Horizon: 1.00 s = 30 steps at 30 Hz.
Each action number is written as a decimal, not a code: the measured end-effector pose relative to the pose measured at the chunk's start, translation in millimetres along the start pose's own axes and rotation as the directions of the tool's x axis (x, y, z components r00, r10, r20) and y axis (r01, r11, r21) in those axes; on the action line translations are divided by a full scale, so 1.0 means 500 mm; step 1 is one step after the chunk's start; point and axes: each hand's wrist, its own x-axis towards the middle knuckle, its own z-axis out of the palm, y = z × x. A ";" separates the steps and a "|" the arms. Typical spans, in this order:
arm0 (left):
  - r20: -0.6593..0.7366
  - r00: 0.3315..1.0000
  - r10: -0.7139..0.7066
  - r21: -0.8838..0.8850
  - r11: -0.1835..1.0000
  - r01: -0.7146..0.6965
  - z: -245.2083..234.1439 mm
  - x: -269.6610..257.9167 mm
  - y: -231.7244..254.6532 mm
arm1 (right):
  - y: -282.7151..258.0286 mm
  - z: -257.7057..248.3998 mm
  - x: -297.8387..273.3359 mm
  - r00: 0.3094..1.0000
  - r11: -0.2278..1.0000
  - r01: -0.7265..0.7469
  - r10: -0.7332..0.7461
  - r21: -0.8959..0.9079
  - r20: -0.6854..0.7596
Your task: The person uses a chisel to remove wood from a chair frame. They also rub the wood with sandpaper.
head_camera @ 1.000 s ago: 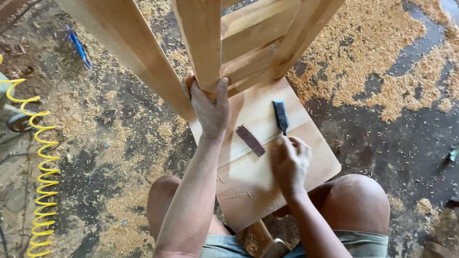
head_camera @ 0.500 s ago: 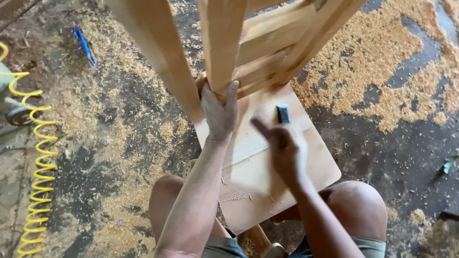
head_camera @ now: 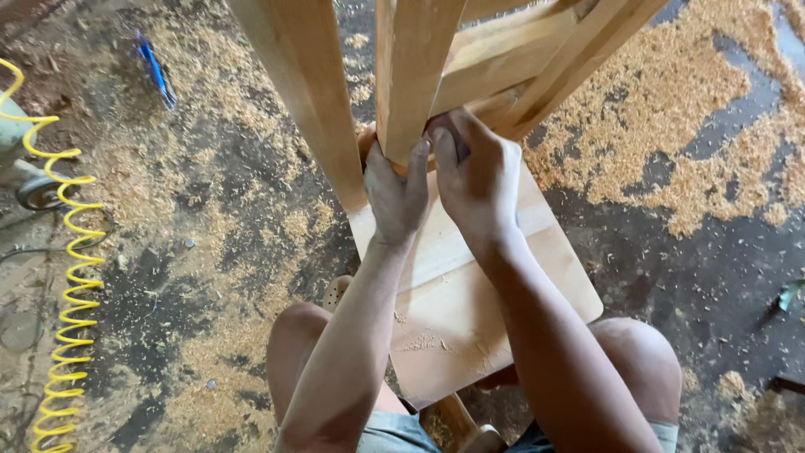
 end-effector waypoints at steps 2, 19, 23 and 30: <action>0.023 0.999 -0.022 0.004 1.000 0.022 -0.004 0.003 0.003 | -0.006 0.000 -0.002 1.000 0.998 -0.005 0.003 -0.055 -0.030; 0.007 0.992 -0.129 -0.013 0.992 0.129 -0.005 0.003 0.007 | 0.106 -0.124 -0.064 0.987 0.955 -0.085 0.041 -0.286 -0.155; -0.024 1.000 0.013 -0.038 0.999 -0.014 -0.003 0.009 0.000 | 0.172 -0.100 -0.002 0.922 0.879 0.220 -0.330 -0.423 -0.205; -0.002 1.000 -0.002 -0.029 1.000 0.002 0.003 -0.005 -0.008 | 0.200 -0.044 0.069 0.837 0.839 0.197 -0.413 -0.507 -0.358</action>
